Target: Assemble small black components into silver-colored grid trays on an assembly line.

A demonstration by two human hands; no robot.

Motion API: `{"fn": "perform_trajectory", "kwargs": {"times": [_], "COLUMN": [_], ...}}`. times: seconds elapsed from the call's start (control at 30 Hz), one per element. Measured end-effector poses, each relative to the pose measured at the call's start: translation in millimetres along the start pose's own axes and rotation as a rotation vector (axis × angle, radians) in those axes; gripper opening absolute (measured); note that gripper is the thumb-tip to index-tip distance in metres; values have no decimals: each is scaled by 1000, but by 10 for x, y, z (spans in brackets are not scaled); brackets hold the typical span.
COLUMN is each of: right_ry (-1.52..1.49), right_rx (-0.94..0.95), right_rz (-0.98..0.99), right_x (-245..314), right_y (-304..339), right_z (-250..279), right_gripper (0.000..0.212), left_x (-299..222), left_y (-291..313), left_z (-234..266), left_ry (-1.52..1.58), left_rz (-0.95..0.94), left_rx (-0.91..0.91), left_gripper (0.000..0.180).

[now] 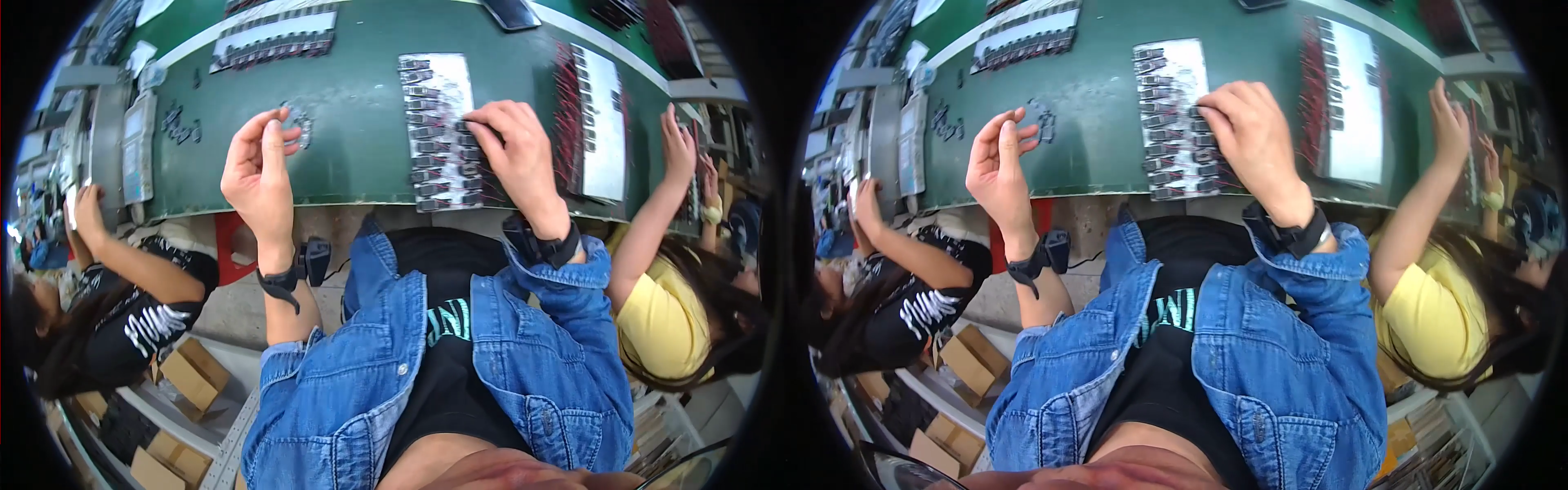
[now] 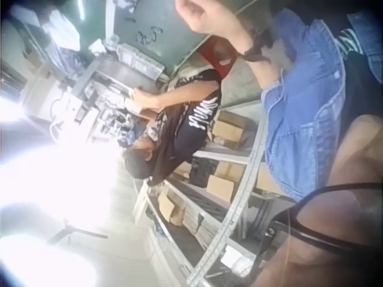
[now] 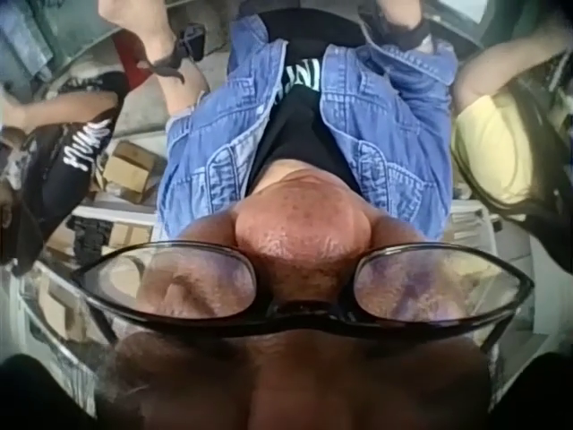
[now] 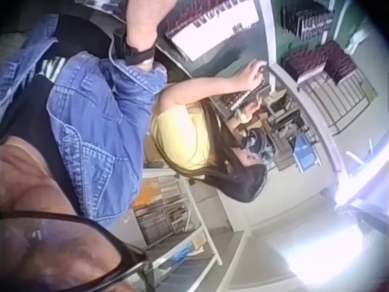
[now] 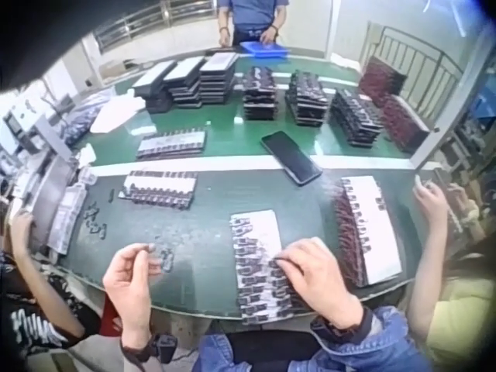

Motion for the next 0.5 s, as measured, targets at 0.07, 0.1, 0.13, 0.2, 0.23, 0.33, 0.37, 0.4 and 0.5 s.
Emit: {"fn": "perform_trajectory", "kwargs": {"times": [0.07,0.1,0.13,0.2,0.23,0.33,0.37,0.4,0.5], "right_ry": [-9,59,131,110,125,124,100,87,111], "right_rx": [-34,-35,-35,-47,-56,-63,-70,-80,-271], "right_rz": [86,76,66,86,84,41,12,-21,-112], "right_x": [76,74,84,127,131,248,315,342,282], "right_y": [11,37,53,57,67,139,177,212,329], "right_z": [-5,21,45,53,81,323,460,584,1111], "right_gripper": [13,14,16,17,19,21,22,23,22], "left_x": [104,141,158,88,67,109,108,66,58], "left_y": [-94,-145,-152,-108,-70,-8,-17,-34,-54], "left_z": [207,340,433,365,360,86,34,-24,-57], "left_ry": [-148,-225,-253,-791,-806,-928,-901,-956,-1025], "left_rz": [-12,-18,-29,-174,-178,-245,-255,-311,-337], "left_rx": [-59,-88,-113,-47,-61,51,72,82,124], "left_gripper": [14,13,13,12,12,16,16,16,13]}}
Point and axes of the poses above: each hand's wrist, its own y-axis away from the middle knuckle, its own z-axis out of the back of the hand, x = y × z, the point moved 8 cm from there along -y, towards the middle knuckle
